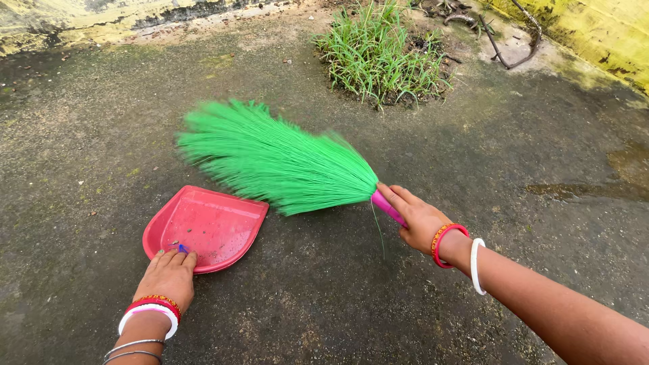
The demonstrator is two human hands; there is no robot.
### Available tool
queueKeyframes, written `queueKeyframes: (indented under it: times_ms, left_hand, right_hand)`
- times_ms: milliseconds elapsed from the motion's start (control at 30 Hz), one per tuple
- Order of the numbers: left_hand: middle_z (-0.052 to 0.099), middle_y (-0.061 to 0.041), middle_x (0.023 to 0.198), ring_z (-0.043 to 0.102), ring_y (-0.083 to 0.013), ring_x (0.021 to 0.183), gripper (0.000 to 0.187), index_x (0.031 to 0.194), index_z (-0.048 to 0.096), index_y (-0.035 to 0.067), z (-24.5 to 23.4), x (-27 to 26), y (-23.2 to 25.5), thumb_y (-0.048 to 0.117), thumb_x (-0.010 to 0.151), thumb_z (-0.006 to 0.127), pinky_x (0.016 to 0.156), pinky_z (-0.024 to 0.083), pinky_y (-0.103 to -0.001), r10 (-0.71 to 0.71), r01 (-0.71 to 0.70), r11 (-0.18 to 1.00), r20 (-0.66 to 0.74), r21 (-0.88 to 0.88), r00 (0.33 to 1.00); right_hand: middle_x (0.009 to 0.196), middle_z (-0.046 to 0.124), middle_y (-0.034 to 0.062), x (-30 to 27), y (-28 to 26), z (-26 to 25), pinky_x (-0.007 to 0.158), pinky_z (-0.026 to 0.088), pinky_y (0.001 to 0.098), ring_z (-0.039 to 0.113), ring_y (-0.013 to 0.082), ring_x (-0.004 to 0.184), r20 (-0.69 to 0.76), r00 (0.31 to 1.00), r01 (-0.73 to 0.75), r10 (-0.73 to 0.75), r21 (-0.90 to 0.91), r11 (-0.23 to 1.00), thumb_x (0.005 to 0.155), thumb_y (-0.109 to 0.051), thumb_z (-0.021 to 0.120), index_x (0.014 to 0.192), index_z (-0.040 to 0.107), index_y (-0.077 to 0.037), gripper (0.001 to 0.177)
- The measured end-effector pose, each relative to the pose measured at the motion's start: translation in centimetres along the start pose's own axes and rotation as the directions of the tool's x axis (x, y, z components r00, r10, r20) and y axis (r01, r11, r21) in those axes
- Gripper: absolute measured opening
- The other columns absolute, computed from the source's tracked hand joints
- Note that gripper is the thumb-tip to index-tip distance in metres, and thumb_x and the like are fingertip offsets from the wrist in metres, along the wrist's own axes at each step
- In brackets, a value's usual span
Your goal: The person sweeps debris from a concrete floor into a red dustpan using a green handheld broom.
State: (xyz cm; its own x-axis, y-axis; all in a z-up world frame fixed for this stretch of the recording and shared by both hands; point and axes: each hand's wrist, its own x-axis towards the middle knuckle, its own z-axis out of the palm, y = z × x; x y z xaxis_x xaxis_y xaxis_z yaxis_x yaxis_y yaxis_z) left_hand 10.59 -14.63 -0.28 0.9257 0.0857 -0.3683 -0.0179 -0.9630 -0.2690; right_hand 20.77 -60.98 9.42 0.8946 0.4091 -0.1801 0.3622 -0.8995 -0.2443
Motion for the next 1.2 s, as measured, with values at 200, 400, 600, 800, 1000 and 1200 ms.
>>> queueKeyframes:
  times_ms: [200, 400, 600, 800, 1000, 1200]
  left_hand:
    - [0.043, -0.005, 0.157, 0.031, -0.0211, 0.152, 0.052, 0.153, 0.039, 0.015, -0.6, 0.0, 0.5, 0.015, 0.101, 0.039, 0.129, 0.018, -0.038, -0.009, 0.009, 1.0, 0.011, 0.004, 1.0]
    - [0.043, -0.005, 0.158, 0.031, -0.0209, 0.152, 0.052, 0.153, 0.039, 0.016, -0.4, 0.0, 0.7, 0.014, 0.101, 0.038, 0.129, 0.017, -0.038, 0.0, 0.0, 1.0, 0.013, 0.016, 1.0]
    - [0.042, -0.005, 0.158, 0.031, -0.0211, 0.152, 0.053, 0.153, 0.039, 0.016, -0.2, 0.0, 0.7, 0.014, 0.1, 0.039, 0.128, 0.017, -0.038, 0.003, -0.003, 1.0, 0.008, 0.028, 1.0]
    - [0.041, -0.005, 0.159, 0.03, -0.0214, 0.153, 0.053, 0.153, 0.039, 0.016, 0.3, 0.0, 0.5, 0.013, 0.101, 0.039, 0.129, 0.017, -0.038, 0.014, -0.014, 0.999, 0.008, 0.039, 1.0]
    - [0.04, -0.005, 0.159, 0.029, -0.0213, 0.153, 0.054, 0.153, 0.038, 0.016, 0.6, 0.4, 0.5, 0.012, 0.1, 0.038, 0.129, 0.016, -0.039, 0.008, -0.009, 1.0, 0.022, 0.026, 1.0]
    - [0.042, -0.006, 0.159, 0.03, -0.0217, 0.153, 0.052, 0.153, 0.04, 0.016, 0.2, 0.2, 0.7, 0.012, 0.101, 0.038, 0.129, 0.017, -0.038, -0.007, 0.007, 1.0, 0.005, -0.012, 1.0]
  right_hand:
    - [0.157, 0.036, 0.0117, -0.5, 0.8, -2.4, 0.105, 0.05, 0.0446, 0.057, 0.0398, 0.125, -0.131, 0.989, -0.057, 0.068, 0.085, 0.995, 0.074, 0.0, 0.068, 0.164, 0.018, -0.028, 0.107]
    - [0.154, 0.041, 0.0157, -0.5, 4.2, -3.1, 0.104, 0.05, 0.0463, 0.056, 0.0411, 0.127, -0.237, 0.965, -0.112, 0.115, 0.025, 0.993, 0.076, -0.001, 0.067, 0.16, 0.019, -0.022, 0.1]
    - [0.154, 0.041, 0.0127, -1.0, 4.5, -0.7, 0.108, 0.05, 0.0448, 0.055, 0.0383, 0.13, -0.083, 0.99, -0.12, 0.117, -0.031, 0.992, 0.075, 0.003, 0.067, 0.159, 0.021, -0.025, 0.1]
    - [0.156, 0.036, 0.012, -1.1, 2.4, 0.8, 0.109, 0.048, 0.0442, 0.048, 0.0369, 0.136, 0.027, 0.999, -0.032, 0.032, -0.013, 0.999, 0.075, 0.004, 0.068, 0.159, 0.02, -0.027, 0.102]
    - [0.159, 0.034, 0.0127, -0.3, -0.1, 0.8, 0.11, 0.047, 0.0427, 0.05, 0.0368, 0.135, 0.067, 0.987, 0.148, -0.147, -0.02, 0.989, 0.077, 0.003, 0.065, 0.158, 0.021, -0.026, 0.097]
    - [0.156, 0.038, 0.011, -0.1, -1.1, -1.2, 0.105, 0.051, 0.0435, 0.054, 0.0369, 0.131, 0.04, 0.969, 0.246, -0.245, -0.012, 0.969, 0.076, 0.001, 0.066, 0.158, 0.023, -0.027, 0.097]
